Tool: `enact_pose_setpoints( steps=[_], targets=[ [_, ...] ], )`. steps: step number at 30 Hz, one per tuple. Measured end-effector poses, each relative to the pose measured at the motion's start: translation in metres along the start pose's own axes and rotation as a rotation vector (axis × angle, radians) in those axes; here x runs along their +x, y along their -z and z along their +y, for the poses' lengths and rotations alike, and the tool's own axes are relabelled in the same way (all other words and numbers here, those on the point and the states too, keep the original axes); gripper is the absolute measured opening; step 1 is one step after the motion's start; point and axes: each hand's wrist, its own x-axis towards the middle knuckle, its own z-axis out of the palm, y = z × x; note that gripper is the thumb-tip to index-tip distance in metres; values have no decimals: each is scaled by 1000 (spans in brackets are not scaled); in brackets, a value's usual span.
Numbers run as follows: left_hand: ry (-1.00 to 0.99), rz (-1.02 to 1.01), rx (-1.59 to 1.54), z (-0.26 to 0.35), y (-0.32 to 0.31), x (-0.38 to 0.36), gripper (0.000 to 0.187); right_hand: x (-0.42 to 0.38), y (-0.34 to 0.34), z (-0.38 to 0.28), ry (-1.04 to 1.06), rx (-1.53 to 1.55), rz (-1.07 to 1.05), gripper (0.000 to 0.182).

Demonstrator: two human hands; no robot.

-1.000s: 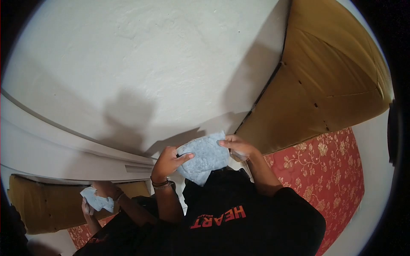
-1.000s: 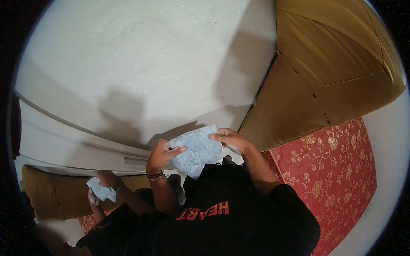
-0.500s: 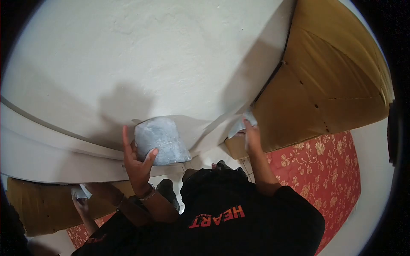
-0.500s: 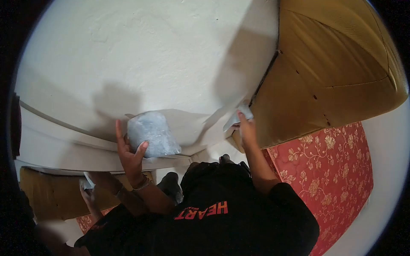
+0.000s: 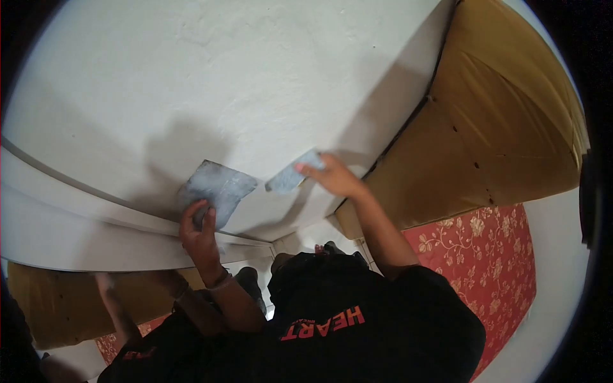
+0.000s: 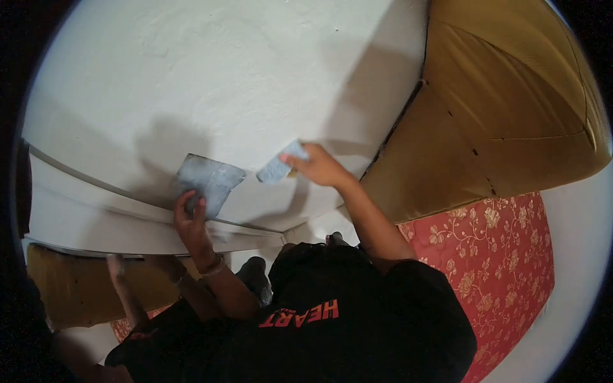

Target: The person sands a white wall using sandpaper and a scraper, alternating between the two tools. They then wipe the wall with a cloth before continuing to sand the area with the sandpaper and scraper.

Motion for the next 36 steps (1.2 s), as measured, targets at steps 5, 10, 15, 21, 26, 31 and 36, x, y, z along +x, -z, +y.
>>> enact_pose_setpoints(
  steps=[5, 10, 15, 21, 26, 31, 36],
  targets=[
    [154, -16, -200, -32, -3, 4, 20, 6, 15, -12, 51, -33, 48, 29],
    [157, -15, -206, -31, -5, 4, 22, 12, 36, -70, 99, 110, 215, 30],
    [161, 29, -231, -35, -8, 3, 24, 7, -7, 15, 85, -246, -59, 27],
    [193, 51, -190, -40, -9, 1, 22, 6, 34, -76, 89, 84, 408, 29],
    [193, 69, -263, -38, -11, 2, 21, 9, -4, -14, 149, -375, 39, 33],
    [208, 80, -230, -39, -11, 3, 20, 7, 5, -29, 99, -207, 159, 26],
    [165, 73, -187, -46, -8, 2, 21, 14, 20, -82, 141, -132, 193, 32]
  ],
)
